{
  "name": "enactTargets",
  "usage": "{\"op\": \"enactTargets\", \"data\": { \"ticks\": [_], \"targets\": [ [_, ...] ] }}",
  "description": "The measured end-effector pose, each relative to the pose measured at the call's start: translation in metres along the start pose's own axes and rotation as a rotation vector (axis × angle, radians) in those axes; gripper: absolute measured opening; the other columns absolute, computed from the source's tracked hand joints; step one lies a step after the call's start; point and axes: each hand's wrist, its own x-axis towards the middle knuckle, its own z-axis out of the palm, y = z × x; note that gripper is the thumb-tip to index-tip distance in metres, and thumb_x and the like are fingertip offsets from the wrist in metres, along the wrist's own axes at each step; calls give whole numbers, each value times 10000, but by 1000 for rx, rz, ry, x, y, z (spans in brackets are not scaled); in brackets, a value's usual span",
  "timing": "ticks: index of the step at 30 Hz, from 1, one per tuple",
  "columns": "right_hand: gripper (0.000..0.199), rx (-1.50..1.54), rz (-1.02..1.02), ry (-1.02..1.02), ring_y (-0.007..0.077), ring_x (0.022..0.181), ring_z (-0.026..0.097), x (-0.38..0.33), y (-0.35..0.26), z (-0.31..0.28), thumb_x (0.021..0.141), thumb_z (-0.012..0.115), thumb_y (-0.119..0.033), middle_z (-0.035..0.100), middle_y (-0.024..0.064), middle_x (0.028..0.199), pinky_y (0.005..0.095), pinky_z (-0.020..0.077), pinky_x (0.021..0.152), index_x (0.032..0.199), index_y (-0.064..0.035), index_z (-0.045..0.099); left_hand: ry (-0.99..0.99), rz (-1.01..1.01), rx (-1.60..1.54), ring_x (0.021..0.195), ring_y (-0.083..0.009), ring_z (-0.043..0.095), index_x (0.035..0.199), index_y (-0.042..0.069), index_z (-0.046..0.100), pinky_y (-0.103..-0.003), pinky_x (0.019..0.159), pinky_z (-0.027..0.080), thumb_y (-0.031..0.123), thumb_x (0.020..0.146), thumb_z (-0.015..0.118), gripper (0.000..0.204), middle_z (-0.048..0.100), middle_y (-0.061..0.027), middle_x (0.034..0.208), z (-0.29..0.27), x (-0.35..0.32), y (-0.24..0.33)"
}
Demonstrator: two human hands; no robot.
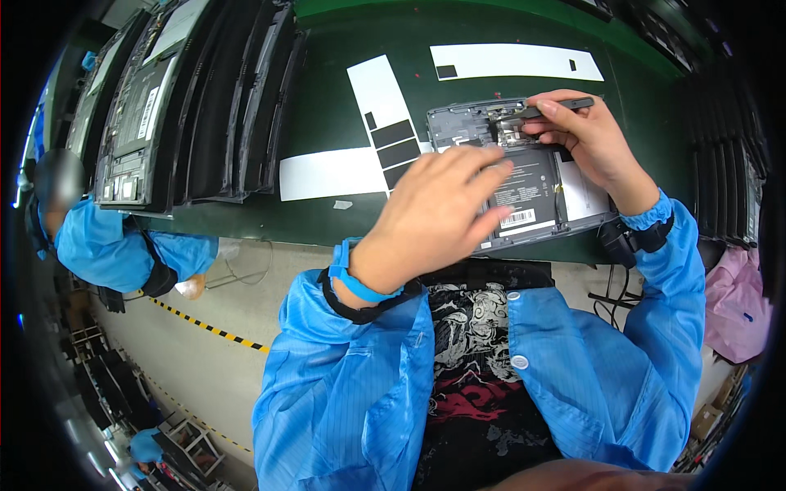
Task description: The recorder applies adhesive strips, uses tweezers for component placement, and connects internal hardware within laptop chassis on an industrial assembly line.
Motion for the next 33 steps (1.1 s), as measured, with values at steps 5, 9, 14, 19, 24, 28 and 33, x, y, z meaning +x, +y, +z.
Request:
{"op": "enactTargets", "data": {
  "ticks": [5, 9, 14, 19, 24, 28, 33],
  "targets": [
    [263, -20, -15, -19, 172, 892, 688, 6, 7, -2, 931, 632, -154, 683, 123, 993, 236, 558, 777, 1101, 46, 641, -85, -5, 84, 1152, -258, 536, 1180, 63, 614, -372, 913, 428, 231, 794, 713, 433, 569, -75, 1289, 13, 0, 5],
    [268, -27, -2, 10, 178, 884, 693, 8, 9, -3, 937, 622, -152, 681, 126, 989, 243, 568, 802, 1102, 59, 634, -92, -27, 105, 1177, -242, 520, 1202, 81, 604, -364, 918, 415, 224, 789, 717, 452, 554, -58, 1321, 19, -2, 5],
    [278, 6, -20, 28, 191, 894, 696, 9, 11, -5, 941, 616, -149, 679, 141, 1000, 245, 574, 807, 1104, 76, 624, -83, -46, 80, 1187, -249, 511, 1221, 87, 593, -372, 921, 409, 220, 790, 714, 466, 542, -54, 1338, 23, -6, 4],
    [284, -9, -33, 35, 194, 908, 695, 9, 12, -4, 940, 618, -150, 676, 146, 1015, 248, 573, 812, 1111, 76, 620, -77, -49, 73, 1187, -251, 507, 1228, 86, 588, -380, 919, 408, 222, 790, 712, 475, 529, -58, 1347, 22, -6, 6],
    [294, -17, -22, 38, 193, 915, 692, 10, 11, -5, 941, 617, -153, 674, 148, 1028, 250, 568, 818, 1126, 75, 614, 4, -117, 163, 1201, -318, 461, 1223, 80, 586, -413, 938, 400, 290, 752, 745, 539, 502, -128, 1350, 23, 6, 8],
    [301, -67, -31, 27, 189, 938, 682, 10, 13, -4, 952, 602, -163, 663, 144, 1081, 255, 555, 851, 1157, 58, 609, 0, -73, 223, 1219, -354, 428, 1221, 100, 591, -461, 957, 385, 337, 728, 758, 572, 471, -147, 1375, 30, 9, 2],
    [311, -83, -125, 16, 178, 998, 651, 5, 10, 6, 968, 577, -170, 641, 132, 1151, 264, 536, 894, 1199, 37, 599, 38, -95, 231, 1249, -378, 398, 1239, 143, 578, -516, 1007, 329, 392, 736, 728, 582, 435, -192, 1398, 35, 9, -2]
  ]
}}
